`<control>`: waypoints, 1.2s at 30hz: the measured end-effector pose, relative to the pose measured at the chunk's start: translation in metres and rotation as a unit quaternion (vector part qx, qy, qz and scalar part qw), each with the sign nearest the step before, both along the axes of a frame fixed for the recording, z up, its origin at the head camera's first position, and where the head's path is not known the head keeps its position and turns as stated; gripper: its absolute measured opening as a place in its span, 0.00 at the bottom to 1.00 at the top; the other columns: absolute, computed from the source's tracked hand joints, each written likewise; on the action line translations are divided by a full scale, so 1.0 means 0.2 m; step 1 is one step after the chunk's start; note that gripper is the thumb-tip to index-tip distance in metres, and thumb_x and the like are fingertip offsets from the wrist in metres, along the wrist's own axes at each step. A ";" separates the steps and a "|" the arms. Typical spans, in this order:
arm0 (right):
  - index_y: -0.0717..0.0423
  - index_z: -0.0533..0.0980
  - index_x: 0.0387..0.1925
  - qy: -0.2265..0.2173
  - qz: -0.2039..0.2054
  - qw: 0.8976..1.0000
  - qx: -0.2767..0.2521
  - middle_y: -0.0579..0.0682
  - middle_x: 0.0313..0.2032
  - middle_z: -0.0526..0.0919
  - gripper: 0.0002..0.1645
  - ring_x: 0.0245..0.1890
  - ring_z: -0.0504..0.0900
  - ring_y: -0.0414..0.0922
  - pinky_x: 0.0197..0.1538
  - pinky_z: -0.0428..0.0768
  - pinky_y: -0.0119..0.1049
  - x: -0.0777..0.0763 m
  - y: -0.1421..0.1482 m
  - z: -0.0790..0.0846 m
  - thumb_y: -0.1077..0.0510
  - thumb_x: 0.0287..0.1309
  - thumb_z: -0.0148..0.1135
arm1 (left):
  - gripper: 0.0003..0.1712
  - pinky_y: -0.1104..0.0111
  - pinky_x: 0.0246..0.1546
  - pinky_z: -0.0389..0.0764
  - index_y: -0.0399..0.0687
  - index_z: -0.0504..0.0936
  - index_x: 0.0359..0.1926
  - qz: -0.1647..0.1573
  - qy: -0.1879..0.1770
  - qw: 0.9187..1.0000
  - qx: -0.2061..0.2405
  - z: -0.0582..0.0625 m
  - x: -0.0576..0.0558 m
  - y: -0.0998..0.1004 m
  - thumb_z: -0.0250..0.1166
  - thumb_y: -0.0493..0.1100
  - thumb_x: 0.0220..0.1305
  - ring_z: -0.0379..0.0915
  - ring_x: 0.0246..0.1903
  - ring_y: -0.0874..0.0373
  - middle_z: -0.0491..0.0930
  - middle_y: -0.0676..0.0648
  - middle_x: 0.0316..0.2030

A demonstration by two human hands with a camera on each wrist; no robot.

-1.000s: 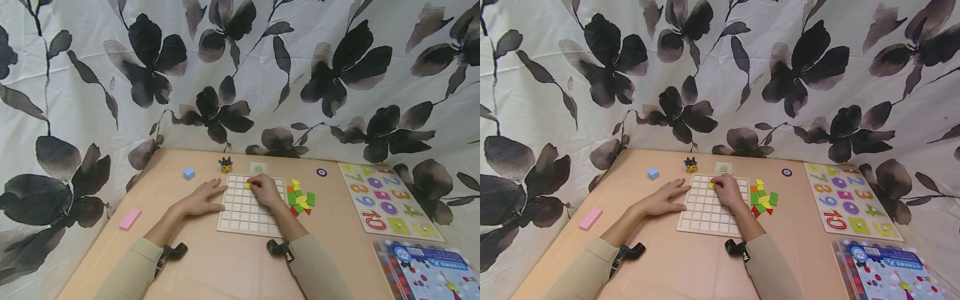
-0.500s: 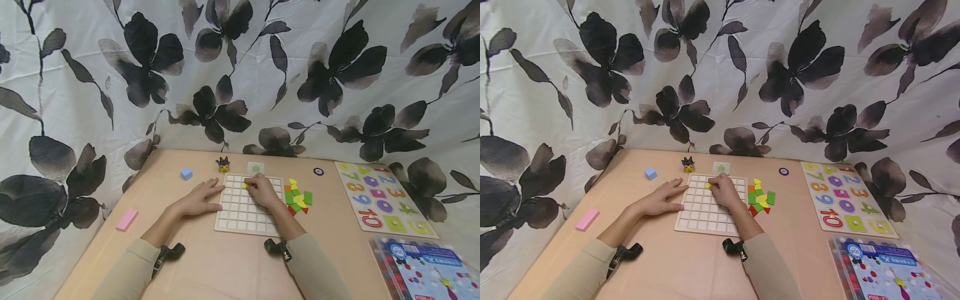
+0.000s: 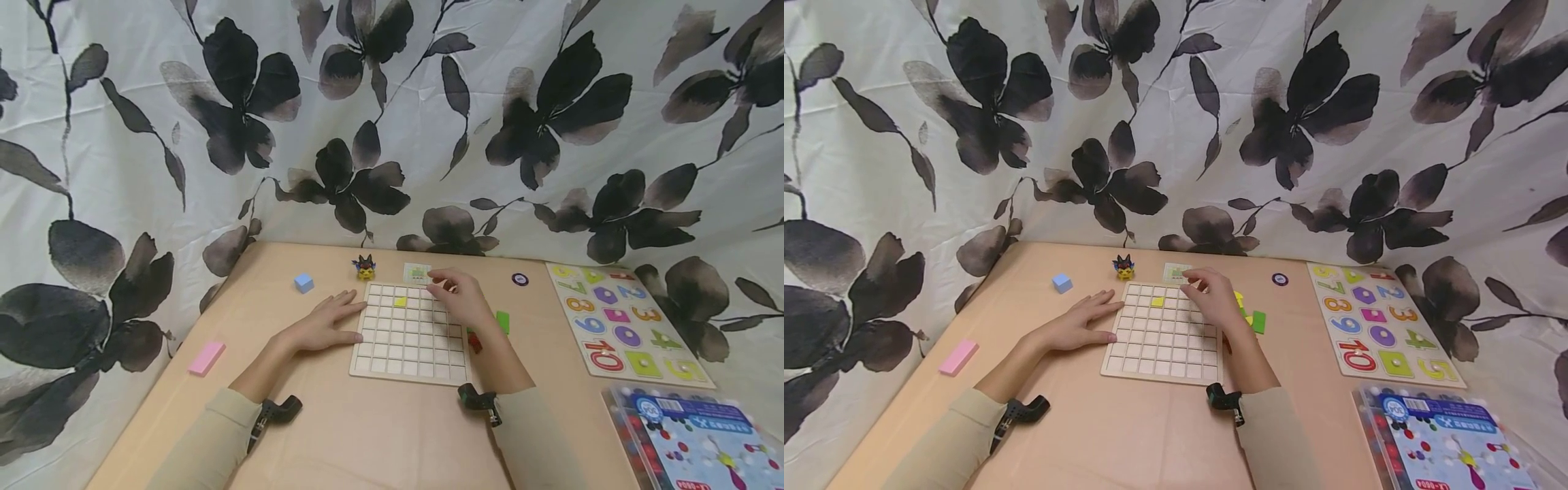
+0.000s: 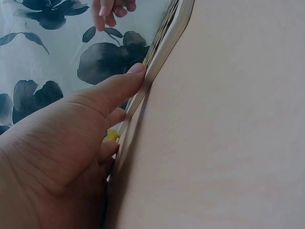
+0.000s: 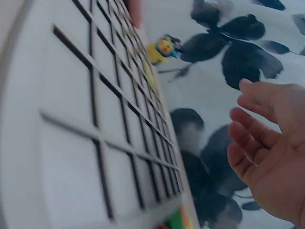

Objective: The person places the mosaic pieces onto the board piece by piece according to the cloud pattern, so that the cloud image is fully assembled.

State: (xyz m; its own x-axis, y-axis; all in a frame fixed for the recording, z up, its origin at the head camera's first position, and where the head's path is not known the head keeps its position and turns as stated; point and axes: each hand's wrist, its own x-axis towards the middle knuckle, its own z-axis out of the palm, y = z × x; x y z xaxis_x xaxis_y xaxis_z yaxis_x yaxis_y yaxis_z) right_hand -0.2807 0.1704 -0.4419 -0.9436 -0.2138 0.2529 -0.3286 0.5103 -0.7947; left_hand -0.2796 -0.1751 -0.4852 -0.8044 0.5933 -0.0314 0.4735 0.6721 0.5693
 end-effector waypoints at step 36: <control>0.61 0.81 0.61 -0.087 -0.039 0.982 0.162 0.60 0.57 0.82 0.20 0.49 0.76 0.54 0.52 0.80 0.44 -0.05 0.36 -0.12 0.62 0.69 0.66 | 0.47 0.44 0.83 0.36 0.59 0.63 0.80 0.004 -0.006 1.000 -0.006 0.00 -0.01 0.01 0.67 0.65 0.67 0.34 0.83 0.40 0.44 0.40 0.84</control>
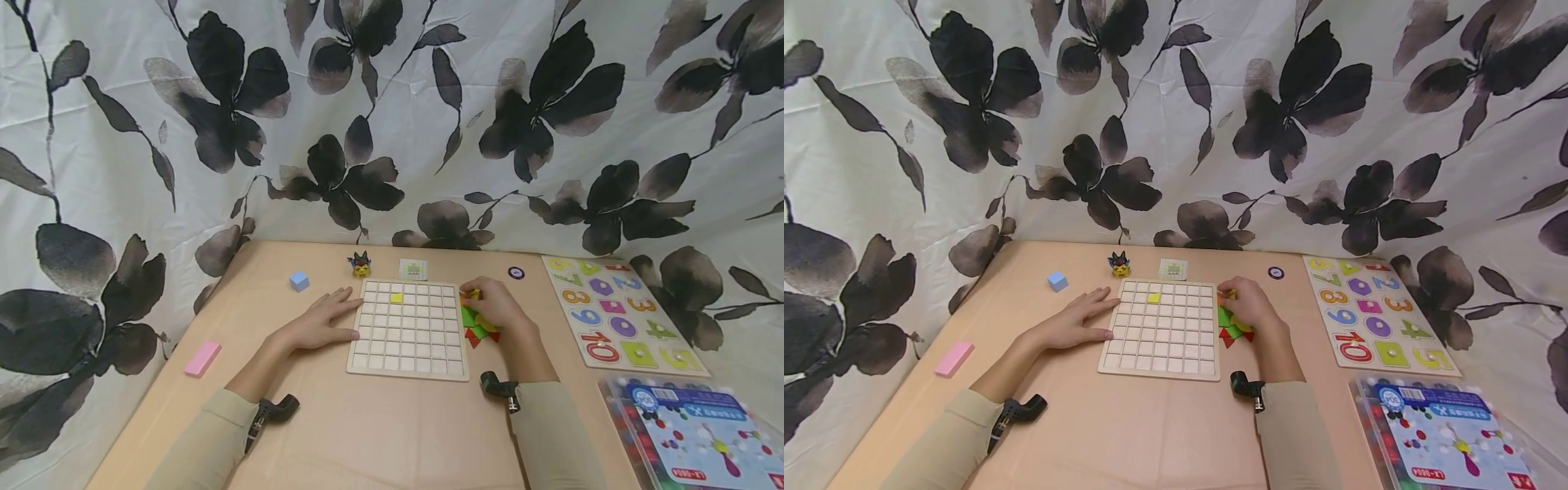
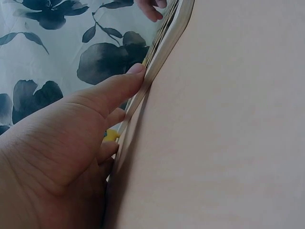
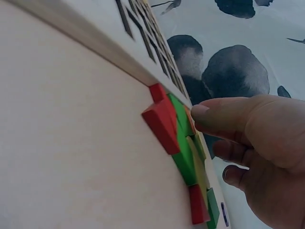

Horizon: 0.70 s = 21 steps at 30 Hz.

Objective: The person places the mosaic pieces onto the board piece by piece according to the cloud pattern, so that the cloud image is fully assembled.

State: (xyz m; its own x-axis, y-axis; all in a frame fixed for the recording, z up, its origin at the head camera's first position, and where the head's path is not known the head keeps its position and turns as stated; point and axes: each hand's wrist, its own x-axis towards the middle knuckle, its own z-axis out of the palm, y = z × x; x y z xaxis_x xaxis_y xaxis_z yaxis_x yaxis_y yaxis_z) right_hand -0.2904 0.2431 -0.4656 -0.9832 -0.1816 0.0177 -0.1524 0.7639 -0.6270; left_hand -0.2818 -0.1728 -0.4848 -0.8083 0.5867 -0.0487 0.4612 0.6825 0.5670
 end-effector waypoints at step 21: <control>0.55 0.86 0.51 0.018 -0.009 1.000 0.007 0.55 0.46 0.80 0.11 0.45 0.76 0.52 0.46 0.77 0.40 -0.02 -0.01 -0.04 0.63 0.68 0.66 | 0.46 0.43 0.82 0.36 0.56 0.65 0.80 -0.004 0.003 1.000 0.012 0.01 0.01 0.00 0.68 0.65 0.67 0.35 0.83 0.38 0.46 0.38 0.83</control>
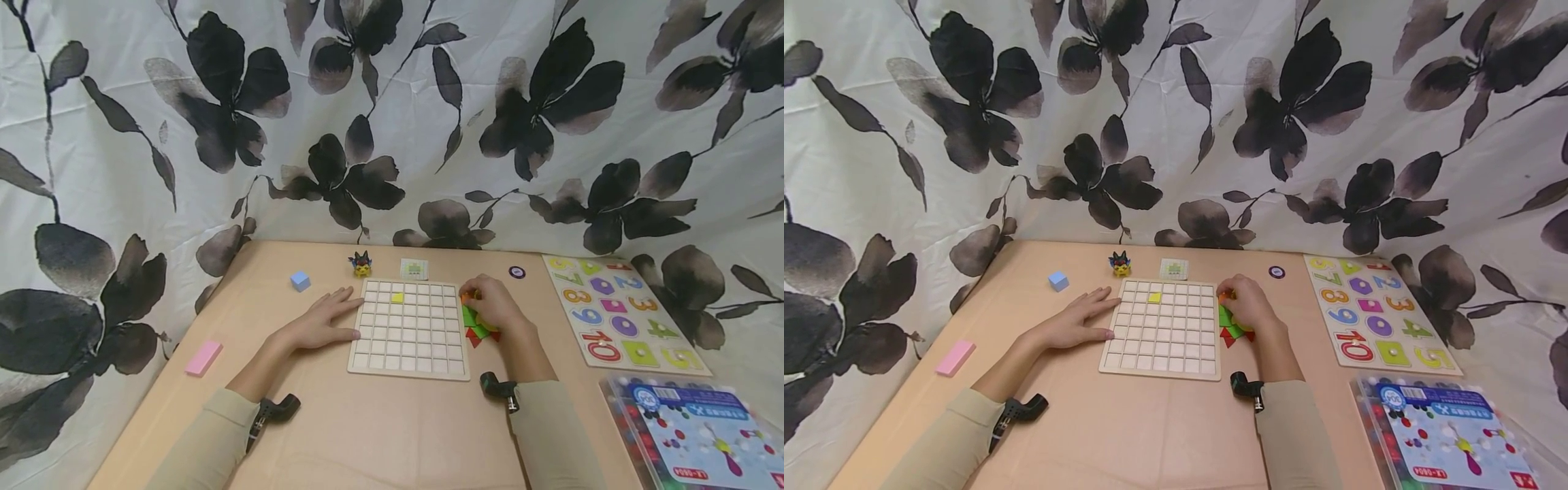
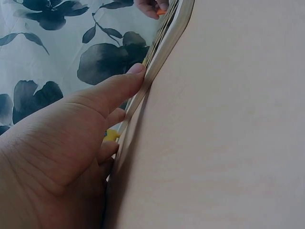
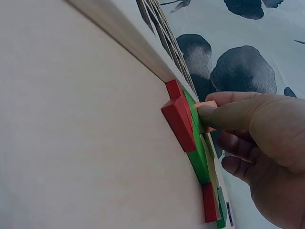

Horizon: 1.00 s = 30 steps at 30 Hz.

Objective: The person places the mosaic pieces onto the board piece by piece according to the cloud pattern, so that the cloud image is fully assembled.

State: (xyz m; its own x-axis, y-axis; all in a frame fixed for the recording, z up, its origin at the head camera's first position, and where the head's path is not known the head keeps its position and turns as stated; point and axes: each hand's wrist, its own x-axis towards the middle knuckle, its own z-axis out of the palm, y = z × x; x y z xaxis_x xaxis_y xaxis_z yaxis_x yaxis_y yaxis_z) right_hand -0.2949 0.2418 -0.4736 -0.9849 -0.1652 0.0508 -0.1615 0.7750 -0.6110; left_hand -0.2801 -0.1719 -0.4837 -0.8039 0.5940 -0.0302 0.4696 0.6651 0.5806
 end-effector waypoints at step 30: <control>0.59 0.82 0.59 0.044 -0.007 0.963 -0.265 0.59 0.47 0.84 0.20 0.41 0.83 0.46 0.43 0.86 0.30 0.03 -0.18 0.13 0.64 0.67 0.69 | 0.47 0.43 0.82 0.36 0.55 0.65 0.80 -0.003 0.005 1.000 0.003 -0.01 -0.01 -0.01 0.68 0.64 0.67 0.36 0.83 0.38 0.46 0.37 0.83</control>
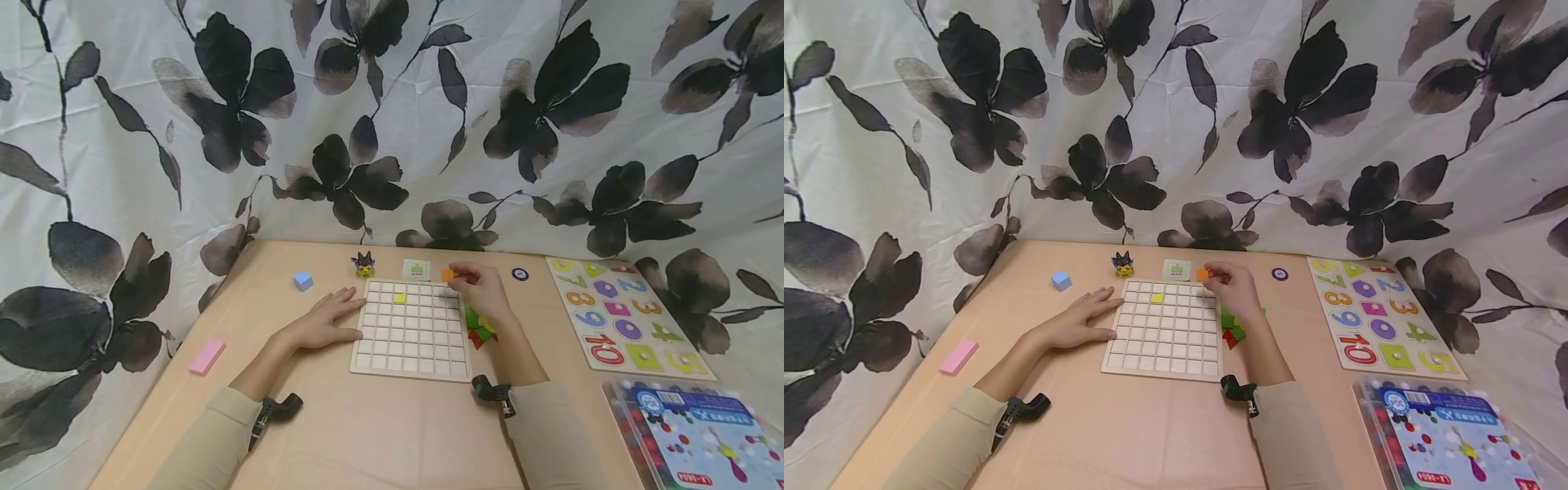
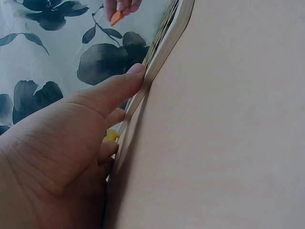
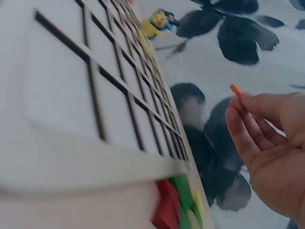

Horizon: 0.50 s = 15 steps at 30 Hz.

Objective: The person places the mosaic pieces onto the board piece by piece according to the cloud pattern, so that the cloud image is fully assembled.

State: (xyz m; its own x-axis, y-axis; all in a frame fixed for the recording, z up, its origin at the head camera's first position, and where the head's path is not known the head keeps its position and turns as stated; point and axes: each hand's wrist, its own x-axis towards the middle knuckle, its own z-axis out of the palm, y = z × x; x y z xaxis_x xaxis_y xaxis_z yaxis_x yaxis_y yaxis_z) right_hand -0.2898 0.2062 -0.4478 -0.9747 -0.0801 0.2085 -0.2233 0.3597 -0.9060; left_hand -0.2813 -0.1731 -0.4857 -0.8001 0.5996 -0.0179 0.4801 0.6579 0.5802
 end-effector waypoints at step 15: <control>0.62 0.84 0.55 -0.055 -0.011 0.997 -0.046 0.56 0.42 0.83 0.17 0.39 0.78 0.46 0.35 0.79 0.24 0.00 -0.24 -0.07 0.64 0.65 0.70 | 0.46 0.42 0.82 0.36 0.56 0.65 0.80 0.008 -0.006 1.000 0.002 0.01 0.00 0.00 0.69 0.64 0.66 0.36 0.83 0.38 0.46 0.38 0.83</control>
State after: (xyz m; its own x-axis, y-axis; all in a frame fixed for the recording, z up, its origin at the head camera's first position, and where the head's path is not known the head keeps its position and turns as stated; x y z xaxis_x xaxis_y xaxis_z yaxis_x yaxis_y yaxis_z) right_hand -0.2908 0.1591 -0.4619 -0.9934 -0.0434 0.1065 -0.1144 0.2781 -0.9537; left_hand -0.2810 -0.1724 -0.4842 -0.8089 0.5873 -0.0253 0.4625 0.6624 0.5893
